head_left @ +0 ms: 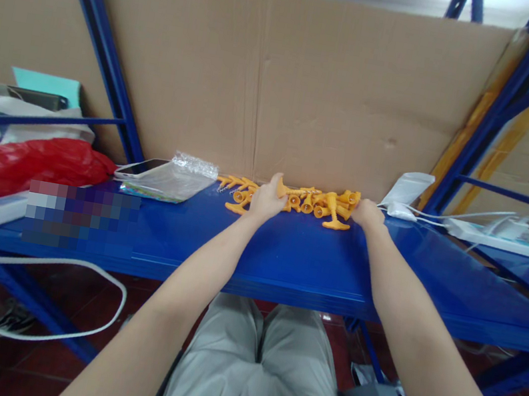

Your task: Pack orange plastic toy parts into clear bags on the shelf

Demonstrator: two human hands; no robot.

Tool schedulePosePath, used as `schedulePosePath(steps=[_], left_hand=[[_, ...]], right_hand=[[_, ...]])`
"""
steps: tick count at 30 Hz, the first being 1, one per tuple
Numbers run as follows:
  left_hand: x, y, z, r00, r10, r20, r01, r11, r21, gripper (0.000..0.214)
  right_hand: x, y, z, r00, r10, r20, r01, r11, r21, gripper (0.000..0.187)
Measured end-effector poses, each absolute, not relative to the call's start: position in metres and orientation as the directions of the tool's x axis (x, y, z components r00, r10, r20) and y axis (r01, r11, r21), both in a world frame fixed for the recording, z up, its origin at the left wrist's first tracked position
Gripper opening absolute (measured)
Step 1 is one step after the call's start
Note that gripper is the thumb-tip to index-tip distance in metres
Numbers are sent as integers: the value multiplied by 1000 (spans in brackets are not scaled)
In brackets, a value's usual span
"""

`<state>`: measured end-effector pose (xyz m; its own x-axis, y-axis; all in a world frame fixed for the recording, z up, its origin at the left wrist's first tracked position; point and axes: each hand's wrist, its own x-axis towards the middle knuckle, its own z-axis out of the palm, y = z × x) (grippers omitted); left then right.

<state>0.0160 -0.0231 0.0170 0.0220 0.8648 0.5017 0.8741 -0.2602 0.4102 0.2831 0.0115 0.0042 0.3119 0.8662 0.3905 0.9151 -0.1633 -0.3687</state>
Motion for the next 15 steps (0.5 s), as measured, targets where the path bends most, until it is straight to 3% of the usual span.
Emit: schedulePosePath(steps=[3,7,10,15], left_hand=[[16,-24,17,16,865,502,875,-255,412,63],[16,-23,15,35,856,515,867,-282,410,62],[16,-22,13,103,838,535,848,-355,393,62],[15,-21,10,197,797,571,807,-463,367,64]], right_hand=[[266,-1,22,356,796,490,910,-176,-376,27],[242,-8,37,201,769,607,914,76,-399,29],[225,-9,40,47,839,542,839,261,-477,34],[210,-15,38,-214,913,348,621,402,-673,40]])
